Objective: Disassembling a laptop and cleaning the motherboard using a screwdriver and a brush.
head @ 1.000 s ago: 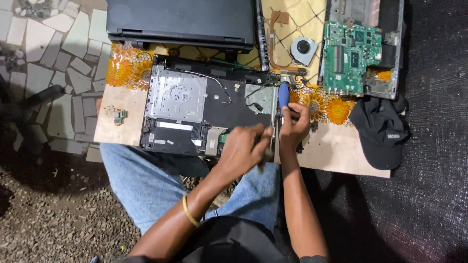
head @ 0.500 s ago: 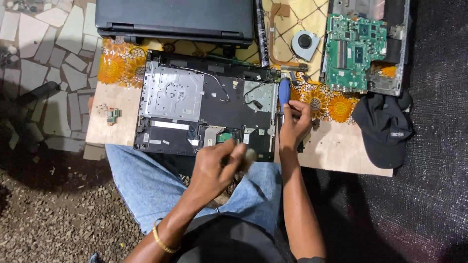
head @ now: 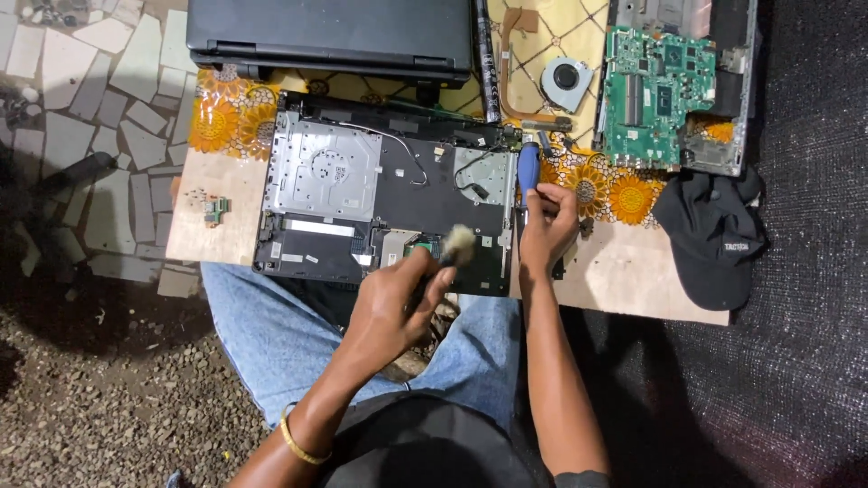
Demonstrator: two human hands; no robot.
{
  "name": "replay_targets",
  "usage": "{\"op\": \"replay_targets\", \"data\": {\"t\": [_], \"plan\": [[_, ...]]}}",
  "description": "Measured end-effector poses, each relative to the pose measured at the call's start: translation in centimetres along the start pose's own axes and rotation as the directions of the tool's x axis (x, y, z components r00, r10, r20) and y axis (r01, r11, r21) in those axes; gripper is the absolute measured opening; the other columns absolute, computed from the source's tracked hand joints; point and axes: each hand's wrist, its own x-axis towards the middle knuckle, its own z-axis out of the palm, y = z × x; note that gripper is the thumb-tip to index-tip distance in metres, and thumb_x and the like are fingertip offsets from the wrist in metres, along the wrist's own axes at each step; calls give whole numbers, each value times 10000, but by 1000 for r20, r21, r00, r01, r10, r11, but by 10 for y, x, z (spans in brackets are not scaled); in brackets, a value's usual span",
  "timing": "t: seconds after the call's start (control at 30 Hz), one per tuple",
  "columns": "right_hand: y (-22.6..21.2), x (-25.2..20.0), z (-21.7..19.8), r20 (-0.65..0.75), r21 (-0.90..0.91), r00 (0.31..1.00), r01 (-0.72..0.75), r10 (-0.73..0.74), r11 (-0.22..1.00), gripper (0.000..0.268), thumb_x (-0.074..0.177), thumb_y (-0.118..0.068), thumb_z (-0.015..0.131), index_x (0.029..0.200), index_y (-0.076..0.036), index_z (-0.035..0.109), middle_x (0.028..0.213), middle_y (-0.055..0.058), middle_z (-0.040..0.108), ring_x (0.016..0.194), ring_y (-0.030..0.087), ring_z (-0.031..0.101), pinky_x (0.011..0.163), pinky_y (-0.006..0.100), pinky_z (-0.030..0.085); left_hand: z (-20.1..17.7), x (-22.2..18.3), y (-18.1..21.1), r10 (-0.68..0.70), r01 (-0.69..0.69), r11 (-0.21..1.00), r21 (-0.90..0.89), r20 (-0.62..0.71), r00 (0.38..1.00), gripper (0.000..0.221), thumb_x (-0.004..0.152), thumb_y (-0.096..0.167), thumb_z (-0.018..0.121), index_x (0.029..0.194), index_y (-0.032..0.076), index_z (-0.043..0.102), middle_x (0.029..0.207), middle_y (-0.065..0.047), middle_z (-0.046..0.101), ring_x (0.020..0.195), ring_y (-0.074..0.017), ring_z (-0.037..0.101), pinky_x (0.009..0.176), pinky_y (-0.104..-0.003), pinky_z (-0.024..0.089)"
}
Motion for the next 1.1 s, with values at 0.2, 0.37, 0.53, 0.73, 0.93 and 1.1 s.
{"op": "replay_targets", "data": {"t": [0.2, 0.37, 0.53, 0.73, 0.93, 1.1], "plan": [[-5, -2, 0, 3, 2, 1000, -11, 11, 1000, 194, 929, -147, 845, 1109, -84, 808, 1090, 110, 783, 908, 191, 757, 825, 366, 587, 9, -7, 16, -9, 9, 1000, -10, -4, 1000, 197, 1126, 294, 659, 1064, 108, 677, 609, -215, 600, 455, -407, 598, 469, -442, 468], [4, 2, -1, 32, 1, 999, 5, -5, 1000, 182, 947, -170, 858, 1107, -98, 807, 1093, 91, 778, 917, 197, 770, 819, 374, 590, 31, -12, 11, -133, 139, 967, -214, 44, 990, 214, 1107, 286, 686, 1158, 79, 703, 728, -238, 707, 572, -413, 668, 543, -450, 502], [3, 0, 1, 15, -9, 1000, -11, 11, 1000, 168, 947, -156, 848, 1105, -114, 808, 1116, 73, 770, 936, 179, 772, 828, 370, 575, 34, -7, 5, -67, 75, 995, -70, 120, 991, 270, 1125, 323, 655, 1125, 73, 756, 762, -240, 693, 620, -471, 687, 550, -494, 524], [-9, -1, 1, 4, 9, 1000, -17, 17, 1000, 164, 942, -146, 847, 1095, -103, 810, 1099, 77, 771, 921, 180, 764, 825, 367, 569, 13, -8, -1, -131, 118, 990, 71, 221, 966, 472, 1137, 409, 568, 790, 122, 705, 536, -174, 608, 484, -409, 602, 514, -450, 459], [-2, 1, -1, 6, -26, 1000, -8, 9, 1000, 169, 943, -160, 847, 1101, -112, 808, 1119, 81, 772, 939, 189, 771, 841, 379, 570, -14, -15, 15, -98, 116, 981, -153, 124, 987, 256, 1111, 312, 640, 976, 130, 759, 648, -164, 712, 600, -396, 717, 571, -415, 555], [4, 3, 3, 1, -7, 1000, -16, 16, 1000, 161, 958, -160, 841, 1114, -136, 809, 1136, 58, 777, 943, 174, 761, 857, 394, 576, -31, -26, -1, -50, 60, 998, -30, 263, 964, 258, 1012, 207, 733, 1197, 34, 782, 861, -276, 778, 773, -547, 752, 657, -597, 589]]}}
